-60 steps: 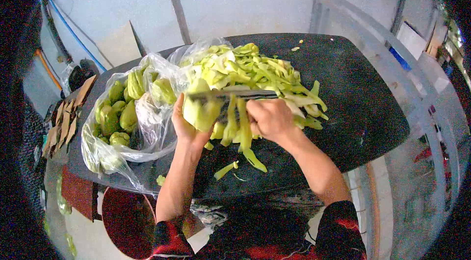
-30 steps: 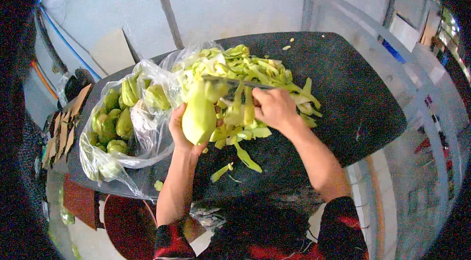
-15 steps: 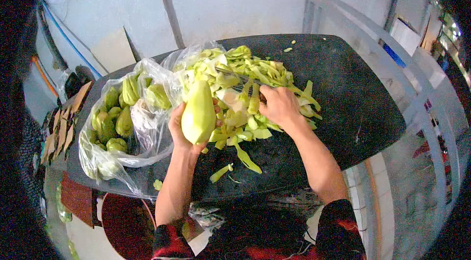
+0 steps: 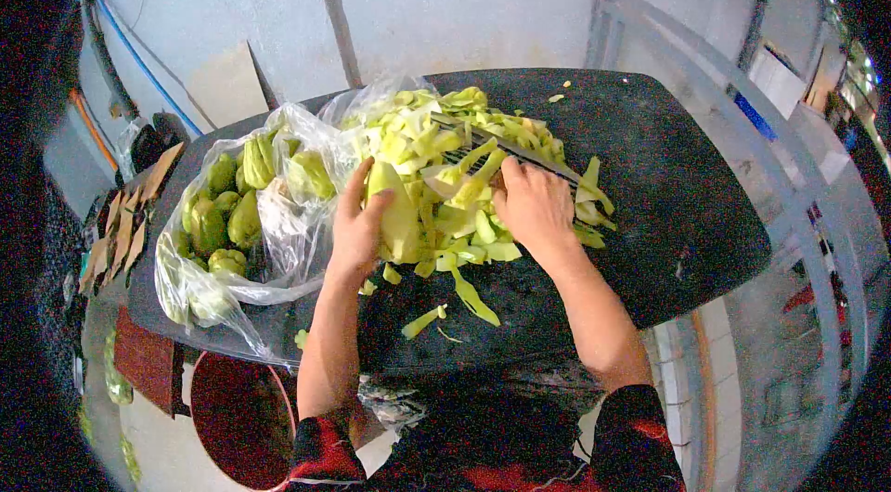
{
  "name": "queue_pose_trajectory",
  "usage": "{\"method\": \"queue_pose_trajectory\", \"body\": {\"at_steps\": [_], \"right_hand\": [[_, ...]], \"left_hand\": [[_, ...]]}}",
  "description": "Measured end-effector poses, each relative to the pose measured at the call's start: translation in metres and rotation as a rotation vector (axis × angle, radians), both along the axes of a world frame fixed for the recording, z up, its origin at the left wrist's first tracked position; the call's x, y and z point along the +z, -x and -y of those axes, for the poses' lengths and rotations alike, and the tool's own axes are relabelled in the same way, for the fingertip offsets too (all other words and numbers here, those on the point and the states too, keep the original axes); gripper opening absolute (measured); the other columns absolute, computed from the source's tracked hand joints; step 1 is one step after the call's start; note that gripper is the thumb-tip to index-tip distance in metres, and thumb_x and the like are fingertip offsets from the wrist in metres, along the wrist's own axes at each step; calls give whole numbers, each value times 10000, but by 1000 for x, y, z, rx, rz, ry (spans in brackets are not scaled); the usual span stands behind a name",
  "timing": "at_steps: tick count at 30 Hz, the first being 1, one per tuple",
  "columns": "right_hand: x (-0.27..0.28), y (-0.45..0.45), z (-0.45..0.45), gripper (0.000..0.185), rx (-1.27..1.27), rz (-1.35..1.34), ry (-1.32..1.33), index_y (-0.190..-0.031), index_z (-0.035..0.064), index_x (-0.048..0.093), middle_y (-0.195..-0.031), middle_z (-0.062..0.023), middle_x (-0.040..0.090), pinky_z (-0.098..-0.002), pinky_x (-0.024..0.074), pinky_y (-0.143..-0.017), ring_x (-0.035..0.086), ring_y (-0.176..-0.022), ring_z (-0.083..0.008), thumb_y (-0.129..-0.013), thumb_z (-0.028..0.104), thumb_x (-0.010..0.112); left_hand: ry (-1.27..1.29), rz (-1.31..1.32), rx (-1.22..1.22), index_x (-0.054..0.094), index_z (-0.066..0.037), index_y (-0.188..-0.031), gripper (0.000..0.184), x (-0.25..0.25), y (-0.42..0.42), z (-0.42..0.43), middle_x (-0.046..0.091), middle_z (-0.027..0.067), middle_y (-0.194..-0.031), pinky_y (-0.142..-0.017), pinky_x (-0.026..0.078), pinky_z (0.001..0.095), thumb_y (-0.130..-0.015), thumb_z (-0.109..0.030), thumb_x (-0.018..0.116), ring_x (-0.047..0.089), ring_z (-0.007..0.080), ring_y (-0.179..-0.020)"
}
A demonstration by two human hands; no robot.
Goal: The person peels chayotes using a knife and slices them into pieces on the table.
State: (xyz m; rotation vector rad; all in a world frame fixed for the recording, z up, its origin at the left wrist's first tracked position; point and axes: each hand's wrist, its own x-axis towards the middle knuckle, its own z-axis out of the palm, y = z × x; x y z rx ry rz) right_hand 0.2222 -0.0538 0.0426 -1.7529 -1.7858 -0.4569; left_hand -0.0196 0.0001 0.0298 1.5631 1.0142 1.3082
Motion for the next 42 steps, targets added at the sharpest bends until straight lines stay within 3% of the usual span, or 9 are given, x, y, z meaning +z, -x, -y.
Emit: {"method": "queue_pose_trajectory", "body": {"at_steps": [1, 8, 9, 13, 15, 18, 23, 34, 42], "right_hand": [[1, 0, 2, 175, -3, -3, -1, -845, 43, 574, -762, -123, 661, -431, 520, -603, 661, -687, -331, -777, 161, 683], [3, -7, 1, 251, -120, -39, 195, -951, 5, 596, -938, -180, 661, -451, 543, -717, 668, -832, -350, -794, 182, 681], [1, -8, 0, 254, -136, -36, 203, -964, 4, 601, -949, -180, 658, -456, 546, -729, 668, -842, -353, -797, 179, 678], [-3, -15, -2, 247, -120, -25, 199, -982, 3, 608, -966, -173, 648, -457, 549, -742, 664, -867, -358, -805, 163, 669], [-2, -17, 0, 209, -106, -17, 164, -962, 15, 611, -963, -149, 645, -449, 550, -743, 662, -888, -350, -806, 140, 668], [3, -20, 4, 198, -64, -60, 111, -945, 37, 614, -964, -128, 643, -446, 548, -746, 658, -897, -338, -793, 140, 687], [12, -28, 12, 217, -27, -69, 37, -929, 57, 614, -924, -109, 635, -444, 538, -730, 653, -871, -327, -768, 154, 721], [9, -25, 9, 203, 18, -30, 18, -875, 74, 613, -865, -93, 622, -439, 526, -694, 649, -823, -315, -729, 136, 739], [10, -17, 10, 209, 40, 2, 58, -903, 84, 635, -865, -90, 624, -436, 529, -704, 650, -829, -312, -731, 138, 740]], "left_hand": [[-315, -354, 161, 363, -53, -1452, 669, -1, 3, -1, 545, 231, -1249, -911, 492, 413, -838, -168, 603, 602, 333, -1069], [-297, -1098, 256, 367, -122, -1453, 734, -13, -10, 13, 532, 258, -1199, -947, 451, 491, -810, -283, 681, 536, 444, -1105], [-207, -1039, 201, 388, -121, -1449, 743, -10, -13, 14, 448, 256, -1307, -932, 451, 519, -804, -334, 690, 423, 448, -1220], [-464, -954, 371, 387, -189, -1455, 760, 1, -29, 25, 406, 264, -1364, -1029, 378, 501, -769, -258, 707, 391, 446, -1255], [-839, -1070, 234, 430, -246, -1433, 793, 14, -42, 35, 337, 222, -1435, -1063, 318, 525, -693, -180, 710, 335, 413, -1293], [-971, -1144, 42, 454, -279, -1417, 848, 15, -70, 39, 317, 167, -1469, -1064, 293, 541, -619, -137, 703, 328, 383, -1305], [-938, -1022, -19, 686, -239, -1156, 547, 26, -83, 14, 327, 124, -1479, -1042, 295, 549, -620, -130, 675, 340, 362, -1314], [-896, -983, 5, 637, -187, -1208, 636, 30, -86, 10, 326, 147, -1479, -1059, 250, 544, -576, -141, 697, 314, 397, -1313], [-722, -1141, 177, 581, -297, -1309, 745, 35, -84, -8, 279, 154, -1505, -1039, 215, 652, -590, -187, 743, 259, 394, -1363]]}}
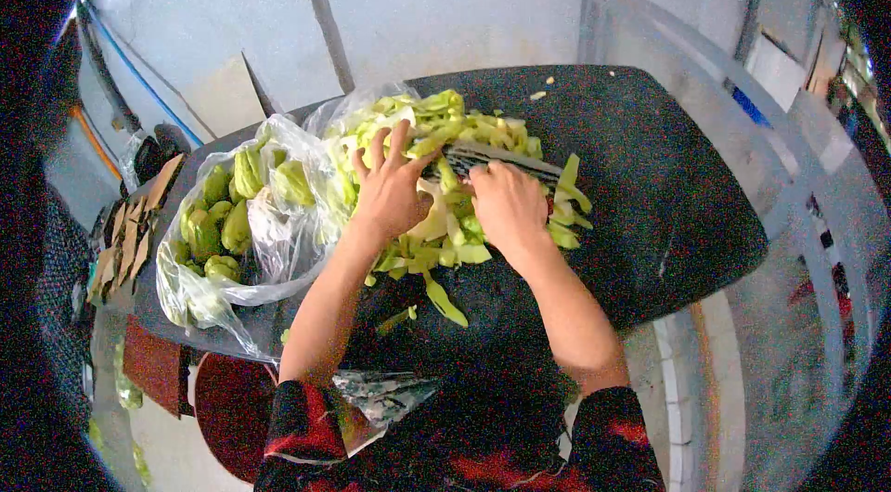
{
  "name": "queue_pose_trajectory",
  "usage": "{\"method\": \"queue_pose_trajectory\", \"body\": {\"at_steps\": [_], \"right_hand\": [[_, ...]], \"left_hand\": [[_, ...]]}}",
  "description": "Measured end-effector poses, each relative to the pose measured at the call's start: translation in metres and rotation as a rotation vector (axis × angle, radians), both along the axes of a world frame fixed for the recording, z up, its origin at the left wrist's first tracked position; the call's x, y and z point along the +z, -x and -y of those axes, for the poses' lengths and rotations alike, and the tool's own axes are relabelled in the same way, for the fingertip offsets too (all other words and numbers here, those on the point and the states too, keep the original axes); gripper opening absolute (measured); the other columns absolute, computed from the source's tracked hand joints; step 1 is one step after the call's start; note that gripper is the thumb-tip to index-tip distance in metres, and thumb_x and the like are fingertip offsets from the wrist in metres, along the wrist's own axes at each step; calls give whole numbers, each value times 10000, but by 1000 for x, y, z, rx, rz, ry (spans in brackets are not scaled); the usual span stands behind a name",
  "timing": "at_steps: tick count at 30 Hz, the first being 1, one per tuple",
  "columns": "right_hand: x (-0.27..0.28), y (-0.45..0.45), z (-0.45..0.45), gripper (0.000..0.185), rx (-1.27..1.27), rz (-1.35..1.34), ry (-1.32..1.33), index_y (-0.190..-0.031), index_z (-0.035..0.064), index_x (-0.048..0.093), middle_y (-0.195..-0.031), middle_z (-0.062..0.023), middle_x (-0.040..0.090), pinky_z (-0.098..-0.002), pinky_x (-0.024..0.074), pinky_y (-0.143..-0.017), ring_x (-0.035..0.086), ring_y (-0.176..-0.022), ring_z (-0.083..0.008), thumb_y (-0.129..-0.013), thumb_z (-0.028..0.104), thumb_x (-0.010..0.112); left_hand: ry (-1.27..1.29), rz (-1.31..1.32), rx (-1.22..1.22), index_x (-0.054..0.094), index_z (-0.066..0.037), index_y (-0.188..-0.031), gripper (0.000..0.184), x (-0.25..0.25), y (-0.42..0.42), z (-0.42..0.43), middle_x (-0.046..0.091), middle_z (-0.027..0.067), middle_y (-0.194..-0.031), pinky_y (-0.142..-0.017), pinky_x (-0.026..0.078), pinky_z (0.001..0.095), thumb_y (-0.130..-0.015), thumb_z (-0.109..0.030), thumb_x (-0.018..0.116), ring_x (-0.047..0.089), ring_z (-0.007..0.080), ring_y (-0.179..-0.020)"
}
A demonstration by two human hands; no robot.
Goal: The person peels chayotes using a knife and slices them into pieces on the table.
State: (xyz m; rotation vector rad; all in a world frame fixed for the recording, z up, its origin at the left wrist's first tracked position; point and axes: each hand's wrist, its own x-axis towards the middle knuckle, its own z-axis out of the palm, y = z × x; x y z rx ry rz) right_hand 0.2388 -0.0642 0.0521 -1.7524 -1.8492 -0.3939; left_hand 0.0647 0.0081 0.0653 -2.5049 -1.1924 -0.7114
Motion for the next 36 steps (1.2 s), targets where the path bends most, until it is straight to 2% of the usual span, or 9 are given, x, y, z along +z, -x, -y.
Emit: {"method": "queue_pose_trajectory", "body": {"at_steps": [4, 12, 14, 18, 20, 24, 30, 31, 36], "right_hand": [[-2, 2, 0, 184, -27, -22, 83, -910, 89, 650, -877, -92, 637, -434, 533, -705, 654, -834, -317, -752, 142, 728], [-7, -4, -5, 160, -17, -8, 89, -890, 88, 654, -857, -101, 641, -442, 531, -721, 651, -824, -328, -756, 146, 720], [-5, -6, -7, 166, -32, -60, 120, -885, 83, 651, -844, -104, 637, -442, 524, -726, 647, -828, -327, -745, 133, 725], [-4, -11, -6, 179, -64, -54, 74, -891, 78, 647, -850, -110, 638, -442, 520, -715, 644, -827, -333, -738, 123, 728], [0, -9, -4, 189, -59, -72, 137, -902, 78, 648, -855, -109, 641, -442, 519, -717, 644, -827, -330, -737, 118, 730], [0, -6, -1, 174, -33, -58, 52, -888, 80, 653, -840, -105, 638, -439, 517, -719, 647, -826, -318, -734, 109, 729], [4, -6, 1, 174, -62, -59, 129, -872, 81, 665, -838, -107, 642, -443, 514, -725, 639, -837, -333, -711, 101, 730], [4, -9, 2, 141, -35, -15, 121, -876, 73, 664, -895, -119, 663, -454, 533, -722, 657, -849, -339, -774, 168, 687], [11, -15, 6, 149, -16, -76, 112, -868, 65, 651, -874, -123, 659, -457, 528, -717, 654, -837, -342, -769, 167, 693]], "left_hand": [[20, -36, 100, 565, -308, -1325, 739, -4, 5, -5, 296, 156, -1493, -1041, 217, 662, -611, -210, 731, 268, 391, -1366], [43, -5, 209, 636, -195, -1228, 541, -6, 22, -14, 336, 202, -1457, -1038, 215, 689, -688, -215, 656, 252, 413, -1381], [104, -144, 306, 585, -291, -1304, 623, -4, 27, -13, 367, 166, -1443, -1036, 237, 672, -692, -287, 703, 291, 406, -1355], [224, -108, 258, 583, -235, -1298, 613, 10, 17, 4, 376, 201, -1424, -1005, 278, 663, -691, -210, 665, 284, 417, -1351], [57, 75, -34, 516, -277, -1361, 699, 6, 13, 8, 380, 203, -1426, -997, 289, 659, -685, -169, 661, 309, 415, -1331], [59, -77, -141, 436, -372, -1414, 845, -10, 0, 12, 283, 158, -1520, -1008, 280, 633, -645, -233, 758, 290, 398, -1352], [-104, -199, 113, 456, -391, -1401, 813, -29, 19, -48, 280, 147, -1524, -1029, 246, 660, -654, -260, 750, 289, 382, -1359], [-1, -215, 144, 464, -386, -1398, 786, -16, 23, -48, 290, 153, -1519, -1035, 239, 665, -671, -269, 740, 283, 384, -1364], [349, -120, 179, 512, -308, -1377, 646, 44, 39, -44, 353, 186, -1473, -1051, 255, 663, -752, -224, 650, 267, 410, -1373]]}}
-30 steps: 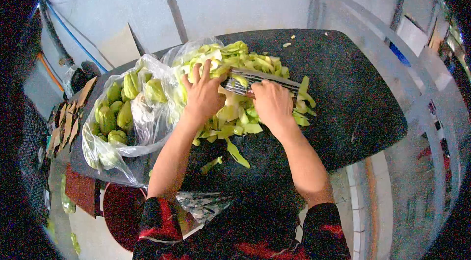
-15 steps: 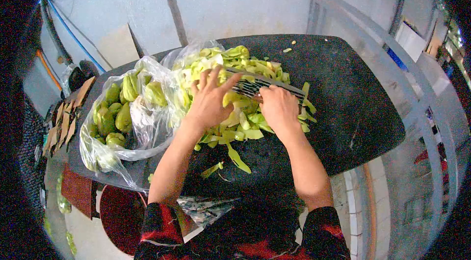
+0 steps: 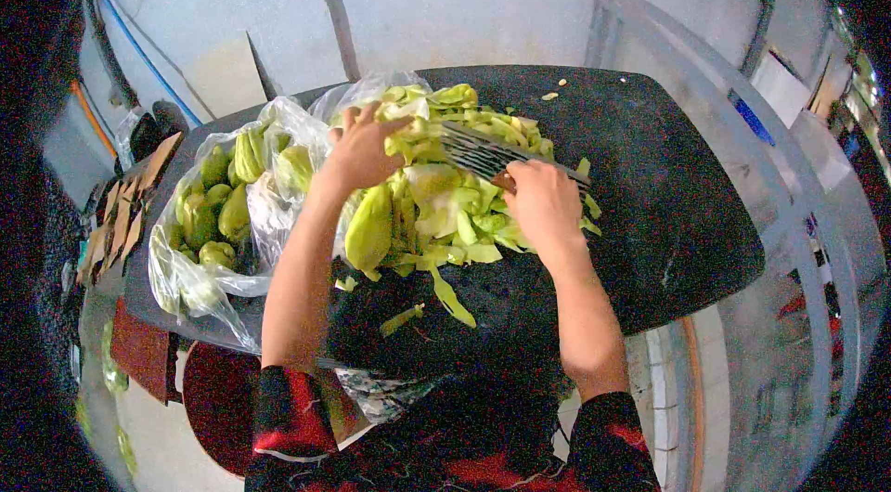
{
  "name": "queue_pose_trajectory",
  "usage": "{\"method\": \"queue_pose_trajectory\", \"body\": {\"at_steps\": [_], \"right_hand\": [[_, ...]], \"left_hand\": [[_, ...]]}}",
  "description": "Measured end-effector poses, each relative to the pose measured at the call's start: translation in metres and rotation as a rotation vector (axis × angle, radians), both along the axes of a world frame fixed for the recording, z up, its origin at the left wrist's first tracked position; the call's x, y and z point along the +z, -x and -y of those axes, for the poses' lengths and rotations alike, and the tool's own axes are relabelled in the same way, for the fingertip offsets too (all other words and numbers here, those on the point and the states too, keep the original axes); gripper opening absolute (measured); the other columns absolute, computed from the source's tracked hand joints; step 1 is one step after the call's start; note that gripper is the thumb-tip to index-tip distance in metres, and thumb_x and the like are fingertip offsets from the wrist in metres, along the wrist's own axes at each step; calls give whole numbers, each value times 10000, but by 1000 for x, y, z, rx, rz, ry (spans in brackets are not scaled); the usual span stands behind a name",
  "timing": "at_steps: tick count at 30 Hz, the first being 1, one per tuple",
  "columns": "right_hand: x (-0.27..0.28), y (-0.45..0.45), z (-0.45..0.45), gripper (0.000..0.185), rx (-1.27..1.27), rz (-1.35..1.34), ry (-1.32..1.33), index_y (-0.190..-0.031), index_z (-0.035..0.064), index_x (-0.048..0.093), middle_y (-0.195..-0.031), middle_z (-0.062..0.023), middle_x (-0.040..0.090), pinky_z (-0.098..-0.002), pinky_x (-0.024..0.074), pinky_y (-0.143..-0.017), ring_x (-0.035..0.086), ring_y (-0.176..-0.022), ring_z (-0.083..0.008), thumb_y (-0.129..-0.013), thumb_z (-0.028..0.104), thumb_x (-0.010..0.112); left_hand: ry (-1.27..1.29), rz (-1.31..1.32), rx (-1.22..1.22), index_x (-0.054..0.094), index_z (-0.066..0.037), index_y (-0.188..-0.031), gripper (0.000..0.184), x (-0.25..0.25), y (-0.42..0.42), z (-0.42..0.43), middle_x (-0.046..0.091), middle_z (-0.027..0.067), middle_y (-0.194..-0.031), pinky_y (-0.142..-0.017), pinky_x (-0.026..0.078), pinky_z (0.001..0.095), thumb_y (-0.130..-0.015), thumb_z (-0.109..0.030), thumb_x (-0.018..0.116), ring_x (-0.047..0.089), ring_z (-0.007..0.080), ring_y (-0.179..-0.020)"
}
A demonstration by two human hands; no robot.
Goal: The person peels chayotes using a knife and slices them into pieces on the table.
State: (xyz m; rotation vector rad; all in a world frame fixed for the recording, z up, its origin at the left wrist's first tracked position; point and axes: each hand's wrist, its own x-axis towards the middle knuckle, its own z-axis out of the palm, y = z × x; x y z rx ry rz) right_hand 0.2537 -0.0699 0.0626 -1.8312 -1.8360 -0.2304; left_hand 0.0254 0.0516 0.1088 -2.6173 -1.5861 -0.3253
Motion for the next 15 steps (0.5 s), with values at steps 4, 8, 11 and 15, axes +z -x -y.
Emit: {"method": "queue_pose_trajectory", "body": {"at_steps": [4, 8, 11, 15], "right_hand": [[6, -1, 0, 163, -43, -71, -65, -861, 47, 642, -851, -153, 664, -458, 523, -718, 648, -817, -361, -788, 187, 685], [7, -3, -2, 194, -52, -171, -90, -858, 21, 640, -813, -183, 669, -480, 509, -708, 646, -789, -387, -832, 212, 664], [7, 2, 0, 235, 14, -205, -168, -840, 6, 625, -796, -191, 664, -476, 507, -693, 646, -781, -392, -846, 238, 666], [11, 16, -1, 289, 75, -321, -113, -829, -4, 583, -686, -191, 627, -467, 481, -623, 629, -672, -392, -882, 272, 652]], "left_hand": [[39, 360, -96, 354, -195, -1476, 775, 0, 28, -1, 537, 270, -1240, -928, 470, 530, -768, -260, 663, 563, 434, -1111], [57, 101, 138, 207, -154, -1518, 889, -30, 33, 42, 592, 323, -1083, -887, 509, 495, -774, -266, 679, 615, 441, -1013], [173, 19, 108, 162, -152, -1526, 957, -58, 30, 60, 576, 337, -1104, -889, 511, 485, -750, -281, 706, 608, 469, -1002], [187, 124, 98, 132, -148, -1532, 1011, -72, 33, 59, 558, 354, -1116, -909, 504, 475, -726, -266, 731, 587, 510, -1007]]}}
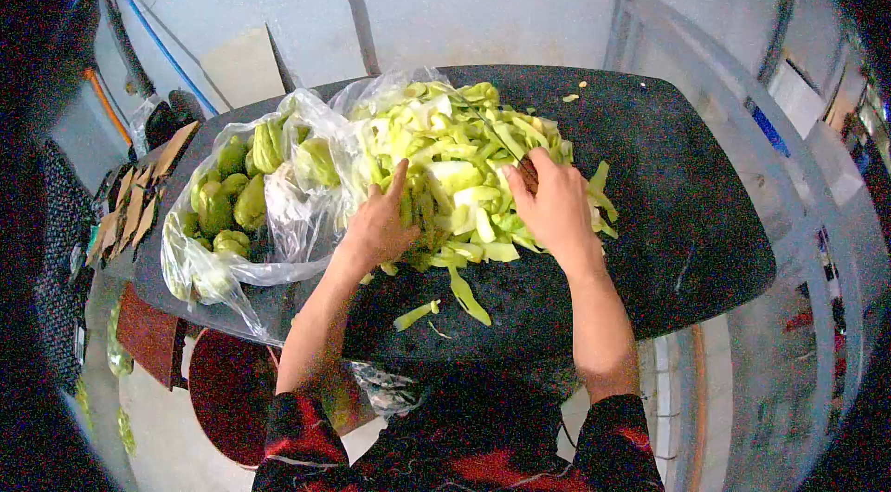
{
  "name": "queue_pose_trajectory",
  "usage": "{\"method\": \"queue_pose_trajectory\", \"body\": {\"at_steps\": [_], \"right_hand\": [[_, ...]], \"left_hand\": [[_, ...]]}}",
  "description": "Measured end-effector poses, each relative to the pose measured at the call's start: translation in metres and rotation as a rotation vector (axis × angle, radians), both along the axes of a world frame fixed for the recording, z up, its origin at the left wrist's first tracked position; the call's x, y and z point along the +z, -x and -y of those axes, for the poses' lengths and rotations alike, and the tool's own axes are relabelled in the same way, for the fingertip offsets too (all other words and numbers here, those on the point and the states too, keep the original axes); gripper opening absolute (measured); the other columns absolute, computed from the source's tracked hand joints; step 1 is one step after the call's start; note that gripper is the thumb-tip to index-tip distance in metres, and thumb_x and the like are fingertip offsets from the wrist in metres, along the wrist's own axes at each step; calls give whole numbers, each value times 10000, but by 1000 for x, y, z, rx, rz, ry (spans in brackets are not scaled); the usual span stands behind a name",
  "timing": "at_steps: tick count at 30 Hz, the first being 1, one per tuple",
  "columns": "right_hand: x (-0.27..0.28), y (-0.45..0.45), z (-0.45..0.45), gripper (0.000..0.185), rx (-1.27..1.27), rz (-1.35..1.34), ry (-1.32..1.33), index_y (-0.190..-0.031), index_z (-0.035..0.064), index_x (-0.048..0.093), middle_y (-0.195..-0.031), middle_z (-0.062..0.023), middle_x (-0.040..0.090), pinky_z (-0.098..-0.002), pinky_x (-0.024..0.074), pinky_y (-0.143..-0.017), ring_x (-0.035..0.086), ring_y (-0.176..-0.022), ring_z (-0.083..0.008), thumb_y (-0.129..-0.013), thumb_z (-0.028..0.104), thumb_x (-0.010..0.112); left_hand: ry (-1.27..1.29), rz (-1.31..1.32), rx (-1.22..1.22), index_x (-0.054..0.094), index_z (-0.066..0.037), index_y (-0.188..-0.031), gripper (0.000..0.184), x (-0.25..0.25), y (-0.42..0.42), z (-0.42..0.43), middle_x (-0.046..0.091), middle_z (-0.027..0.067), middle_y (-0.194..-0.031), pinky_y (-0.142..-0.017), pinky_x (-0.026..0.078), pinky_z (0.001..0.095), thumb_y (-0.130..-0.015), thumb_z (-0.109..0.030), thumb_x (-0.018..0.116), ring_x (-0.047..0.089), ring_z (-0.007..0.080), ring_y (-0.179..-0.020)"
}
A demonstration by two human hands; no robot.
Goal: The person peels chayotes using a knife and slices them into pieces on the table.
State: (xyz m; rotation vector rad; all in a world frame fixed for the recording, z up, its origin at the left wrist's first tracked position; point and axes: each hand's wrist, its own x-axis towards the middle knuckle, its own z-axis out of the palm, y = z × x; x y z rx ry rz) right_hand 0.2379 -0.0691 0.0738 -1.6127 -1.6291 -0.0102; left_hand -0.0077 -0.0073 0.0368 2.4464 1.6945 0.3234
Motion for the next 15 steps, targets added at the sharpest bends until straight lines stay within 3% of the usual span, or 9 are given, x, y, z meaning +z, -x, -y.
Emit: {"method": "queue_pose_trajectory", "body": {"at_steps": [3, 5, 6, 7, 9, 10, 15], "right_hand": [[-3, 6, 1, 306, 57, -19, -66, -835, 0, 550, -598, -159, 583, -443, 445, -546, 599, -563, -362, -910, 284, 635], [0, 11, 6, 304, 89, -128, -82, -828, -2, 536, -605, -148, 585, -421, 435, -517, 589, -541, -350, -920, 274, 626], [0, 16, 7, 292, 139, -200, -214, -826, 2, 527, -577, -112, 561, -387, 405, -483, 560, -492, -277, -921, 258, 628], [-1, 20, 7, 292, 147, -198, -213, -826, 2, 527, -577, -112, 561, -387, 405, -483, 560, -492, -277, -921, 258, 628], [-4, 25, 8, 276, 184, -325, -280, -846, -1, 542, -567, -76, 545, -352, 388, -477, 522, -480, -189, -921, 249, 632], [-5, 26, 10, 270, 150, -281, -175, -872, 1, 560, -565, -51, 532, -320, 373, -472, 486, -490, -133, -919, 256, 635], [-19, 54, 16, 203, 300, -151, -164, -921, -2, 561, -658, -156, 624, -431, 507, -533, 640, -582, -350, -900, 186, 635]], "left_hand": [[-45, 160, -30, 183, -109, -1522, 987, -11, 15, -12, 577, 330, -1086, -919, 501, 458, -716, -232, 740, 589, 475, -1040], [-17, 517, -77, 240, -89, -1509, 987, -20, 28, -26, 607, 261, -1063, -915, 498, 447, -679, -248, 748, 615, 418, -1027], [-52, 668, -67, 386, -49, -1425, 755, -18, 30, -30, 646, 193, -1037, -901, 509, 442, -779, -286, 696, 648, 344, -971], [-54, 671, -59, 386, -49, -1425, 755, -16, 32, -33, 646, 193, -1037, -901, 509, 442, -779, -286, 696, 648, 344, -971], [746, 1637, 128, 479, -45, -1305, 509, -3, 32, -40, 645, 155, -1080, -903, 514, 428, -904, -345, 571, 649, 305, -970], [899, 1820, 111, 521, -84, -1211, 393, 0, 33, -45, 643, 132, -1086, -890, 513, 463, -973, -387, 441, 637, 280, -978], [871, 2012, 99, 553, -107, -1178, 398, 25, 1, -42, 649, 108, -1088, -852, 499, 535, -974, -415, 405, 630, 282, -964]]}}
